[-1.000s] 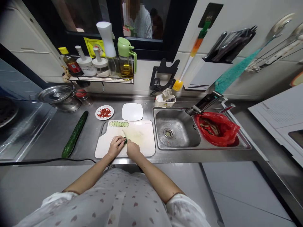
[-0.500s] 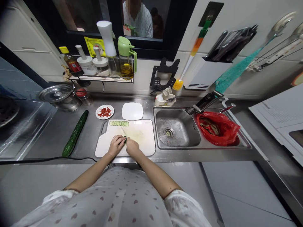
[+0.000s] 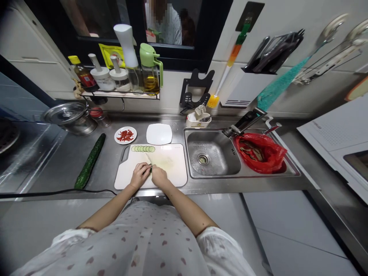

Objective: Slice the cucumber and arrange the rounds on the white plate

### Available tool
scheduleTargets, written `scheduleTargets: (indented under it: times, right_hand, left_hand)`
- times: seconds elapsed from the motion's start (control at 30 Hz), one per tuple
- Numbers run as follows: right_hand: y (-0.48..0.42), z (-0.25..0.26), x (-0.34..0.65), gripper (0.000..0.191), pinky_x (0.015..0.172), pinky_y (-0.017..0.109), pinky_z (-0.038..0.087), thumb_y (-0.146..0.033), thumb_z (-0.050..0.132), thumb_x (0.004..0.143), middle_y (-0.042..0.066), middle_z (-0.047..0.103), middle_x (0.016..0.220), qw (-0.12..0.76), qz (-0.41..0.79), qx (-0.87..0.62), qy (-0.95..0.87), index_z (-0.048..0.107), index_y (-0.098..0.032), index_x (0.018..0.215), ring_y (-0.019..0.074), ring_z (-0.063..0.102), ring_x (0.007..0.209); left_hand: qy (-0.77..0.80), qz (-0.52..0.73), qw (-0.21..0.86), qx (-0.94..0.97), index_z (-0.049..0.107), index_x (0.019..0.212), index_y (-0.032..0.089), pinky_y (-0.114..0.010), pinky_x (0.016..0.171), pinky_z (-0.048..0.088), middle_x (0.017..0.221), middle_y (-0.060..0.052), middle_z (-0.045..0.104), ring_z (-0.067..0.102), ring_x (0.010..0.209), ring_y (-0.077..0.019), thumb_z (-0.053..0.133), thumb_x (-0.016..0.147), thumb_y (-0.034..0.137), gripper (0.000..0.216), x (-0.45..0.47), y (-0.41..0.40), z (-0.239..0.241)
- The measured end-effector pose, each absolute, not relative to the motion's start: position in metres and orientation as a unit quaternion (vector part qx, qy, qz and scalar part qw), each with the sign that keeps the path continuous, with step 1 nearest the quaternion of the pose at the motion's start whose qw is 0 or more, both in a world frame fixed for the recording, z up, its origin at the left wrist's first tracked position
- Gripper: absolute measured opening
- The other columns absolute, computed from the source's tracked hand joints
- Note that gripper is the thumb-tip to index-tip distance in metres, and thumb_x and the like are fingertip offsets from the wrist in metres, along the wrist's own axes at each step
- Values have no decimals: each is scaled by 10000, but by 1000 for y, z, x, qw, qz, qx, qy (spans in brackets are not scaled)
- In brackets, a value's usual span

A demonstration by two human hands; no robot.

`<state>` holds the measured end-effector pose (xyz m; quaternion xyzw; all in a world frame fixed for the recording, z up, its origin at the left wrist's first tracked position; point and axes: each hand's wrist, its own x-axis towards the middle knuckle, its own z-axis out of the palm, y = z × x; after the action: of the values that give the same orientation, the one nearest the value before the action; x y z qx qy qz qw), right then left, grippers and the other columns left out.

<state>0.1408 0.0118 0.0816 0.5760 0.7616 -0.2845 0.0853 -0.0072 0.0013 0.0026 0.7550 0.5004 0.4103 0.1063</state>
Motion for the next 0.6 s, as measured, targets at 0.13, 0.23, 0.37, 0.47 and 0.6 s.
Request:
scheduleTargets:
  times: [0.13, 0.23, 0.37, 0.47, 0.6]
  right_hand:
    - [11, 82, 140, 324, 779, 298, 455, -96, 381, 876, 147, 668, 1027, 84, -279, 576, 763, 456, -122, 1190, 224, 645, 964]
    - [7, 85, 142, 336, 773, 290, 455, -73, 388, 865, 144, 669, 1018, 91, -269, 580, 764, 448, -126, 1192, 220, 645, 969]
    - [-3, 89, 148, 331, 771, 287, 456, -64, 418, 855, 158, 664, 1006, 118, -278, 578, 758, 439, -120, 1180, 225, 644, 978]
    - [-13, 91, 154, 319, 765, 298, 460, -55, 432, 844, 167, 661, 999, 137, -278, 582, 752, 446, -118, 1156, 239, 644, 980]
    - [-24, 88, 160, 314, 763, 299, 461, -25, 417, 829, 157, 667, 968, 135, -269, 584, 754, 461, -122, 1124, 239, 649, 968]
  left_hand:
    - [502, 412, 110, 753, 671, 1028, 233, -352, 839, 496, 962, -64, 607, 544, 922, -182, 500, 904, 241, 211, -7, 1, 2]
    - [504, 412, 115, 750, 670, 1037, 235, -351, 839, 499, 965, -65, 606, 548, 930, -181, 494, 907, 248, 219, -7, 1, 2]
    - [509, 408, 117, 749, 671, 1039, 233, -356, 842, 500, 967, -67, 605, 551, 932, -182, 489, 908, 258, 226, -8, 1, 2]
    - [510, 410, 118, 747, 672, 1035, 232, -357, 841, 501, 969, -66, 604, 552, 928, -180, 489, 908, 259, 224, -8, 1, 2]
    - [508, 411, 116, 748, 669, 1034, 230, -355, 836, 503, 973, -67, 604, 552, 927, -180, 496, 906, 249, 216, -7, 1, 3]
